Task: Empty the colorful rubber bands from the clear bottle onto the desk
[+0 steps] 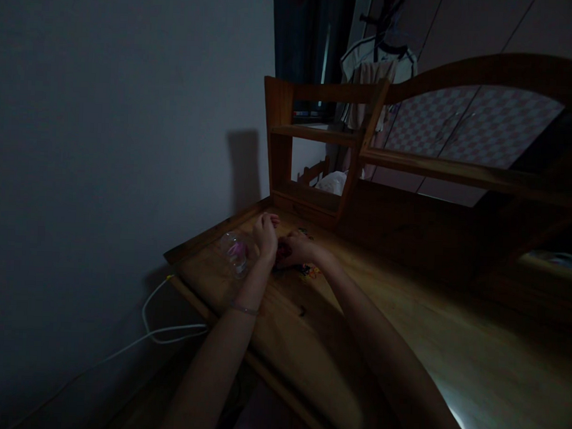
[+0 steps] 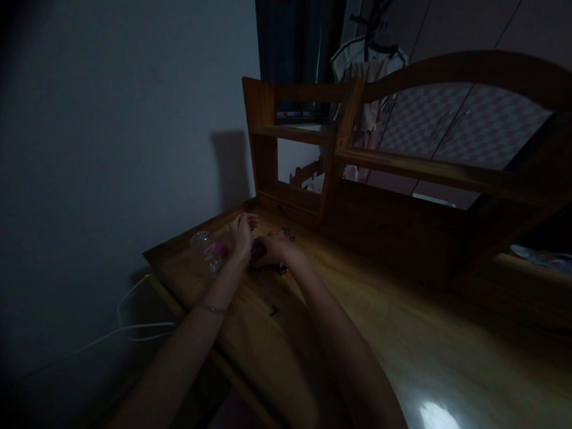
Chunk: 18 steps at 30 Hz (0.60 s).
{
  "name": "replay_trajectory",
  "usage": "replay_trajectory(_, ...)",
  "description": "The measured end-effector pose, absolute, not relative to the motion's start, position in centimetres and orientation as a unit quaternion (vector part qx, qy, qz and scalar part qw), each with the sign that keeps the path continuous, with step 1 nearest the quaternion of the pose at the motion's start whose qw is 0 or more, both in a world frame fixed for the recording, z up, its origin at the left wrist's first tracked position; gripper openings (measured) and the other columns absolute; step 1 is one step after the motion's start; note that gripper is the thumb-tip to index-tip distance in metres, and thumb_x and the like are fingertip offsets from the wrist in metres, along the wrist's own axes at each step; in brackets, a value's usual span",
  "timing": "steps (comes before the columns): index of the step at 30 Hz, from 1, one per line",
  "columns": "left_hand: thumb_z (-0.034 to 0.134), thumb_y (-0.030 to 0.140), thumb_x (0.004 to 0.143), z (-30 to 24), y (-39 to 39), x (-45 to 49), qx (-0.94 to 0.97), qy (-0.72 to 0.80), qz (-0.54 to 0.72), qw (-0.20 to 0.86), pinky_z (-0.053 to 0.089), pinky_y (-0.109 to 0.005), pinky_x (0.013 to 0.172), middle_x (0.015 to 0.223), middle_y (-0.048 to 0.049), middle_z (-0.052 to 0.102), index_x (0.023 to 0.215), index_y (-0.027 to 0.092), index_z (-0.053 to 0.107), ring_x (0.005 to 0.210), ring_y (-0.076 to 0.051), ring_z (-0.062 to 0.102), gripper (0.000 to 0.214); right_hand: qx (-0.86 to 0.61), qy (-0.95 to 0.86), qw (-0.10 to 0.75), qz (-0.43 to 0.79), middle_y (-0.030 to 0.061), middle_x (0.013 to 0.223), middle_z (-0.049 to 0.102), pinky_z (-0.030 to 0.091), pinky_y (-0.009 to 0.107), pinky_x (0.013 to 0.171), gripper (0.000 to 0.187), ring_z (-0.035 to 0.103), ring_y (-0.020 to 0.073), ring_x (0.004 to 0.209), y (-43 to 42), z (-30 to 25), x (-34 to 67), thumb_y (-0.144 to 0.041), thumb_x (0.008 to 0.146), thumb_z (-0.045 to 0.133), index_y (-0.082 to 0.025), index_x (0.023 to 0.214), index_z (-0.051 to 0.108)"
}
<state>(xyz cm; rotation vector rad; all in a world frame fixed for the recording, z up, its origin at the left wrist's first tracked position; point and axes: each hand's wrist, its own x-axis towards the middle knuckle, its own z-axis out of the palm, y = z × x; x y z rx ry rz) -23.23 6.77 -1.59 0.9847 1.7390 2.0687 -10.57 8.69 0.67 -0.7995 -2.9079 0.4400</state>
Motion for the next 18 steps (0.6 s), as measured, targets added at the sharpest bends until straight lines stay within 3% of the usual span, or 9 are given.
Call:
replay_trajectory(7, 0.03, 0.035, 0.088, -1.6, 7.0, -23.0, 0.342, 0.609, 0.703, 0.132, 0.048, -0.027, 0.066, 0.075, -0.0067, 0.065, 0.074, 0.018, 0.059, 0.07, -0.016, 0.062, 0.036, -0.322, -0.933, 0.072, 0.142, 0.0116, 0.099, 0.069, 0.044, 0.026, 0.073, 0.036, 0.063, 0.0236, 0.091, 8.8, 1.1, -10.3, -0.023, 0.068, 0.069, -0.016, 0.104, 0.068)
replay_trajectory(13, 0.03, 0.035, 0.089, -1.5, 7.1, -23.0, 0.33, 0.618, 0.702, 0.129, 0.049, -0.028, 0.067, 0.075, -0.0069, 0.066, 0.073, 0.019, 0.059, 0.07, -0.016, 0.062, 0.036, -0.352, -0.914, 0.126, 0.159, 0.0076, 0.096, 0.068, 0.042, 0.023, 0.068, 0.032, 0.061, 0.0181, 0.085, 10.4, 2.7, -8.8, -0.025, 0.074, 0.063, -0.014, 0.105, 0.066)
replay_trajectory(18, 0.032, 0.033, 0.088, -1.2, 6.8, -22.9, 0.329, 0.617, 0.704, 0.126, 0.048, -0.028, 0.066, 0.074, -0.0064, 0.066, 0.073, 0.019, 0.06, 0.069, -0.017, 0.062, 0.035, -0.316, -0.891, 0.194, 0.262, 0.003, 0.095, 0.068, 0.044, 0.022, 0.07, 0.031, 0.061, 0.0148, 0.082, 12.3, 3.5, -7.4, -0.022, 0.081, 0.057, -0.016, 0.11, 0.065)
